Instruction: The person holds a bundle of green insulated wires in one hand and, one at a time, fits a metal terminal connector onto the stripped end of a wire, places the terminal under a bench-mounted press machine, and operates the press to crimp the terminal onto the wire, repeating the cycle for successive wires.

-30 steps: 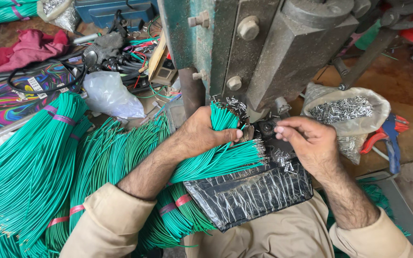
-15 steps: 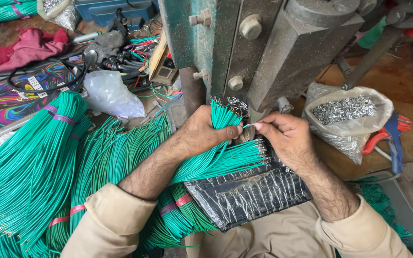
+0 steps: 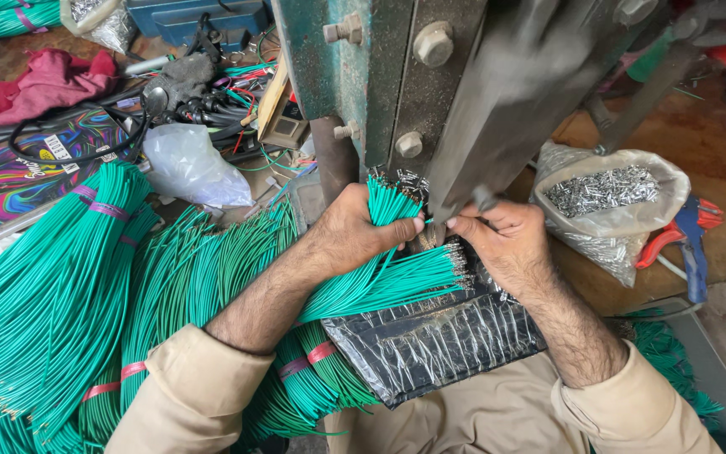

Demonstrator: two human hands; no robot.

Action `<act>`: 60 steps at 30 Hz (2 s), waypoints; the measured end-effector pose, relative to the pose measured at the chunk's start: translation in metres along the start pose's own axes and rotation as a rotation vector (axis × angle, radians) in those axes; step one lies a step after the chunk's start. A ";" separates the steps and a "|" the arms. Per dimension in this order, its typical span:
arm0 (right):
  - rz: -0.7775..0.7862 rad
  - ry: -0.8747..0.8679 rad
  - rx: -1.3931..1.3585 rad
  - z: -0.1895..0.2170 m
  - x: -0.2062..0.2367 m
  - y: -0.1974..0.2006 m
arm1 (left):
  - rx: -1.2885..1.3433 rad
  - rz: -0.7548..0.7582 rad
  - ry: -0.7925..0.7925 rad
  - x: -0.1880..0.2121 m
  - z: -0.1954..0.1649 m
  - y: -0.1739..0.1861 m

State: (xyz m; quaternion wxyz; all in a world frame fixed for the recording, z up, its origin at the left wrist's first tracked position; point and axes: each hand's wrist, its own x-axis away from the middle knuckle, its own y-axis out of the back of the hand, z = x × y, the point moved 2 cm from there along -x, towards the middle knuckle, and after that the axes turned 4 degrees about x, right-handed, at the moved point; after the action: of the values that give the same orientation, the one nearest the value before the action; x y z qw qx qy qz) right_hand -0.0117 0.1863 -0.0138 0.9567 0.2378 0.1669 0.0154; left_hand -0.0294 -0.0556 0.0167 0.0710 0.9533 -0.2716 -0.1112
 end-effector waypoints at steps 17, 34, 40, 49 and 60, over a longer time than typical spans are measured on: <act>0.315 0.131 0.515 0.050 0.022 0.058 | 0.200 0.096 -0.033 0.003 0.001 -0.001; 0.155 -0.018 0.083 0.006 0.023 0.055 | 0.137 0.082 0.020 0.001 0.004 0.000; 0.110 0.053 -0.211 0.003 0.009 0.028 | 0.102 0.039 0.032 0.000 0.004 0.002; 0.079 0.012 -0.228 0.010 0.001 -0.002 | 0.073 0.011 0.017 0.001 0.006 0.006; 0.053 -0.041 -0.004 0.002 0.000 0.002 | -0.024 -0.002 0.038 0.000 0.002 0.004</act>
State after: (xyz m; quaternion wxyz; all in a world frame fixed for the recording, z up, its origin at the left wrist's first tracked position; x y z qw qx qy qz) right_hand -0.0110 0.1869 -0.0109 0.9597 0.2404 0.1408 0.0364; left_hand -0.0319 -0.0591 0.0154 0.0873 0.9546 -0.2678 -0.0966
